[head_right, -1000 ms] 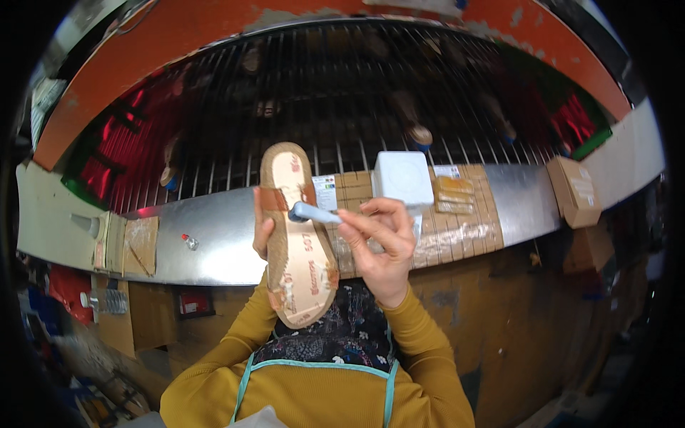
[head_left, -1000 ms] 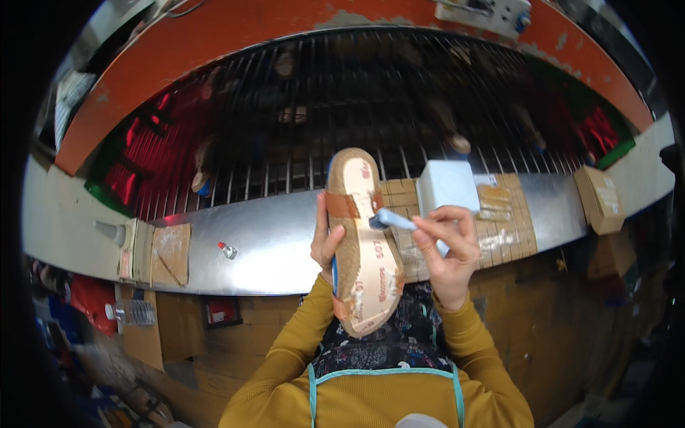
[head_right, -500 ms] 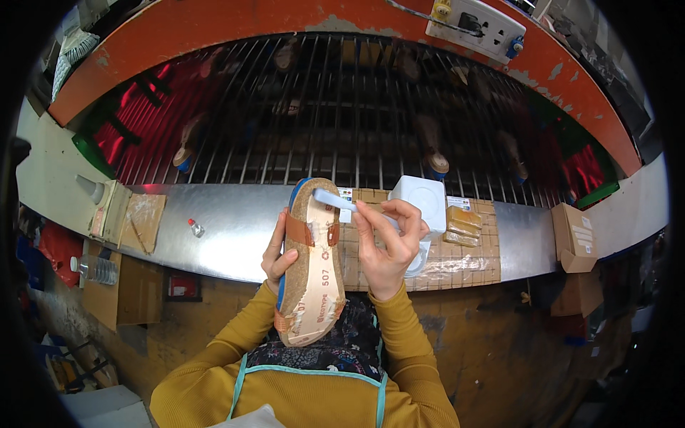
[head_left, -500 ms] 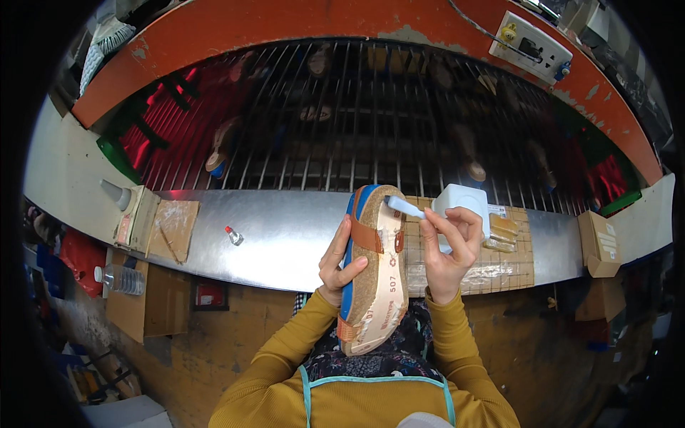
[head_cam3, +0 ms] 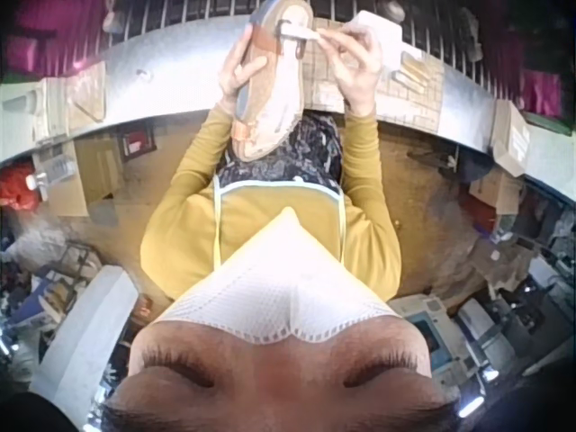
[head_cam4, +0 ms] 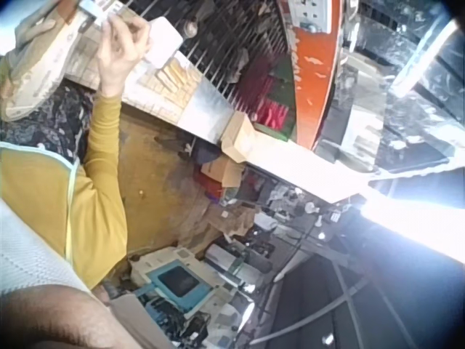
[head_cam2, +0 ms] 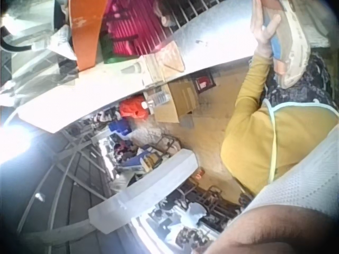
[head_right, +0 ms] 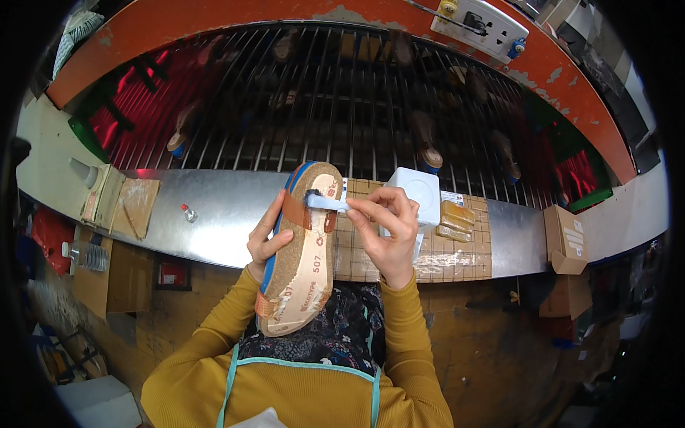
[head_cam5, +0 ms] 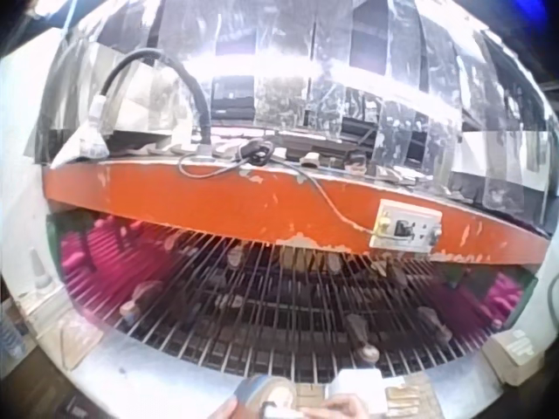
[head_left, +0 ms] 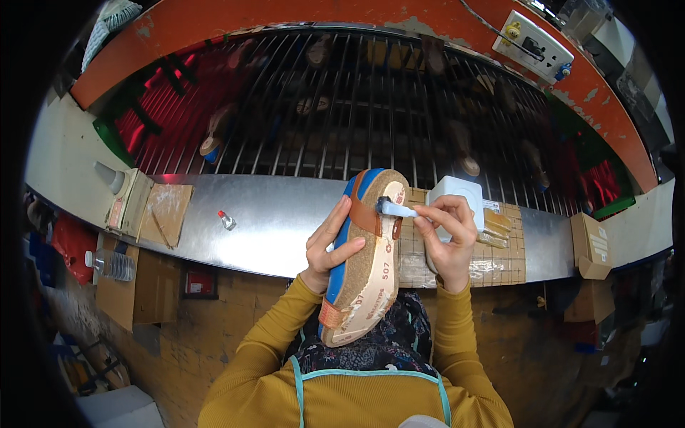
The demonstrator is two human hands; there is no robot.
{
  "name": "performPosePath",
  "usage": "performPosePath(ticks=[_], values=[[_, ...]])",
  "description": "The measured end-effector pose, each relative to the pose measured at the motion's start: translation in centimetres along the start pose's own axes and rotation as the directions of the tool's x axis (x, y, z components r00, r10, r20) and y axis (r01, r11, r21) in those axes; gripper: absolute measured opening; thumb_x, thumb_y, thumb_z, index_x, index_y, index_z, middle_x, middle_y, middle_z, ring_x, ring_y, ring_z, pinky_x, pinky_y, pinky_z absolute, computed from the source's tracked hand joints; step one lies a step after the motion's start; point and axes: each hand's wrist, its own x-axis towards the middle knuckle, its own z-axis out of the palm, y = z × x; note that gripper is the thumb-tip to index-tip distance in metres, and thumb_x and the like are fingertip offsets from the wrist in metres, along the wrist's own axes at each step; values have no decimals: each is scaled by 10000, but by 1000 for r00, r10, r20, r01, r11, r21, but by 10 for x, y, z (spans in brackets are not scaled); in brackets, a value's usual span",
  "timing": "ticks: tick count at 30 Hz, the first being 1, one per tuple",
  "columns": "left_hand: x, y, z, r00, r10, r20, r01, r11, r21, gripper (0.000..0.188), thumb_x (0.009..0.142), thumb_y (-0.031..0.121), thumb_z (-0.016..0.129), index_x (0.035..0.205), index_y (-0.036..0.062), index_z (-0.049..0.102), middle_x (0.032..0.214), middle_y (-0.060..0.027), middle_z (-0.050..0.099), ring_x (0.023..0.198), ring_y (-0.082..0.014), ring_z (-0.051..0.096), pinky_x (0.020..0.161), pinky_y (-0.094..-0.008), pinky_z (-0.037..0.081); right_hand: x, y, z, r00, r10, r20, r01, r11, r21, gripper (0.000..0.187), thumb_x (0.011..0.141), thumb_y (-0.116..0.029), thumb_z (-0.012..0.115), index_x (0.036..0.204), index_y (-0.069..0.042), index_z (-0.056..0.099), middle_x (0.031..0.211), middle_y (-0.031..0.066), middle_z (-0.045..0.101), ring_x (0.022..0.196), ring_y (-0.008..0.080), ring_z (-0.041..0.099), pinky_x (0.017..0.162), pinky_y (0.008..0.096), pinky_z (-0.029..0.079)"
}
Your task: The person applies glue to the sole of a sandal using a small brush. They repeatedly dip the brush into a white container and spread the adhesive along the edges and surface of the shoe sole.
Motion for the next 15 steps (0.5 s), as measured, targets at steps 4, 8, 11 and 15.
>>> performPosePath(ticks=[4,8,11,15], values=[[1,1,-1,1000,-29,0,29,997,-68,426,771,107,748,1155,213,597,1385,-261,483,1244,-425,517,1008,-454,481,8,0,-6,996,13,83,-18,998,60,181,748,-103,792,928,-92,769,855,13,581,671,81,519,697,263,387],[2,2,-1,999,-52,8,53,992,-117,421,775,103,745,1154,208,596,1395,-262,473,1251,-422,511,1010,-457,477,14,3,-9,994,-14,111,-6,984,177,173,756,-69,783,929,-66,765,856,24,573,671,86,531,566,222,423],[-2,-5,0,997,29,71,-26,999,-45,419,867,221,686,1240,203,497,1434,-343,356,1258,-491,467,967,-473,500,11,4,-10,993,-58,102,42,987,154,174,759,-46,776,932,-58,763,863,29,571,657,90,536,526,206,427],[-1,0,2,999,4,50,0,996,-90,447,821,201,725,1221,211,524,1428,-318,384,1259,-468,478,982,-473,492,4,1,-13,994,-38,99,26,992,125,179,757,-34,774,934,-56,763,874,32,571,647,84,544,546,210,433]])
